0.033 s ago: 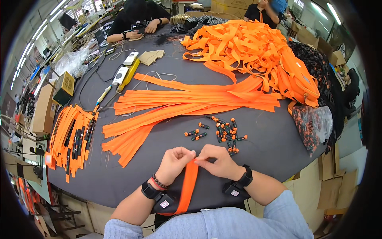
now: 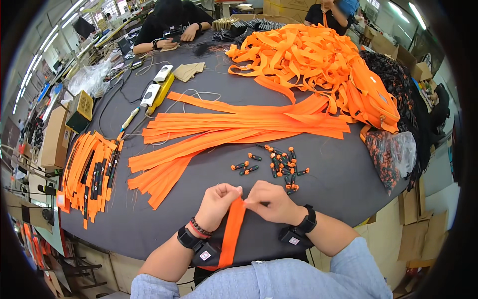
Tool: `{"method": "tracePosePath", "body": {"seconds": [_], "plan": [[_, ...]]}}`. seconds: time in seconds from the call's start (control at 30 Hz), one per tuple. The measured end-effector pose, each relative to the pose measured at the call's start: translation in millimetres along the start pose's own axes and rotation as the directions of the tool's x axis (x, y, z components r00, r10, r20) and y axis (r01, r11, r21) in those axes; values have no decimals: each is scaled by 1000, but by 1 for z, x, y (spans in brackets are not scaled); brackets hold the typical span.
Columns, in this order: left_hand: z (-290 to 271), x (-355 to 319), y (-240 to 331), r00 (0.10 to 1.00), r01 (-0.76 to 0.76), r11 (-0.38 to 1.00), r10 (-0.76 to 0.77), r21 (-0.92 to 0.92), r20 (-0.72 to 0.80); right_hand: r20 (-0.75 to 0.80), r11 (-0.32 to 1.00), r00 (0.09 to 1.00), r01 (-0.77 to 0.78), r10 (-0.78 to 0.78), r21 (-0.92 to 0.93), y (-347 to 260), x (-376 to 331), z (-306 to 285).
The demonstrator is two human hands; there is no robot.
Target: Threading toggles onto orange straps to assemble lanyards or bag components.
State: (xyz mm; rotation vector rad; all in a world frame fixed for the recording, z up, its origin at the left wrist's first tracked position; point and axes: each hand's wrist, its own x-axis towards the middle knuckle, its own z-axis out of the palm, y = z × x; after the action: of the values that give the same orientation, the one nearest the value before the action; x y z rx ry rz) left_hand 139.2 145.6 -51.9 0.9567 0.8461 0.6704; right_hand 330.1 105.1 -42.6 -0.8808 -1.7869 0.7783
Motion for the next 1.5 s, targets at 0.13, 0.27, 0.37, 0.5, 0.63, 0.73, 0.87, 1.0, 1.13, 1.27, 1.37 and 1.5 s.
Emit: {"method": "tracePosePath", "body": {"seconds": [0.13, 0.27, 0.37, 0.5, 0.63, 0.73, 0.87, 1.0, 1.13, 1.27, 1.37, 1.5], "plan": [[6, -3, 19, 993, 101, 969, -111, -225, -33, -85, 995, 991, 102, -102, -6, -15, 0, 2], [18, -14, 34, 967, 180, 976, -153, -120, 204, -226, 996, 970, -89, 94, 33, -9, -1, -4], [-2, -7, 26, 995, -55, 993, 64, -108, 81, -295, 939, 896, -281, 331, 200, 11, 3, 1], [-25, 6, 35, 937, -269, 951, 222, -151, -268, -57, 984, 986, -163, 159, -70, 6, 8, 5], [-29, 11, 30, 949, -261, 955, 228, -140, -216, 93, 911, 994, 87, -54, -403, 8, 12, 28], [-28, 12, 24, 931, -275, 961, 260, -25, -256, 214, 899, 977, 111, -20, -425, 15, 11, 28], [-28, 14, 19, 939, -225, 972, 234, 67, -252, 163, 940, 982, -30, 90, -341, 21, 6, 24], [-22, 15, 6, 920, -301, 942, 329, 150, -214, -14, 979, 981, -192, 192, -71, 13, 6, 19], [-9, 7, 6, 946, -265, 932, 301, 249, -119, -18, 738, 889, -369, 458, 565, -6, 5, 10], [6, 1, 9, 947, -297, 930, 316, 218, -59, -124, 784, 885, -322, 448, 531, -4, 3, 11], [6, 0, 5, 939, -326, 921, 342, 215, -42, -100, 785, 869, -382, 485, 487, 1, 0, 9], [5, 3, -1, 920, -379, 899, 392, 221, -16, -118, 801, 876, -362, 467, 477, 2, -1, 9]]}}
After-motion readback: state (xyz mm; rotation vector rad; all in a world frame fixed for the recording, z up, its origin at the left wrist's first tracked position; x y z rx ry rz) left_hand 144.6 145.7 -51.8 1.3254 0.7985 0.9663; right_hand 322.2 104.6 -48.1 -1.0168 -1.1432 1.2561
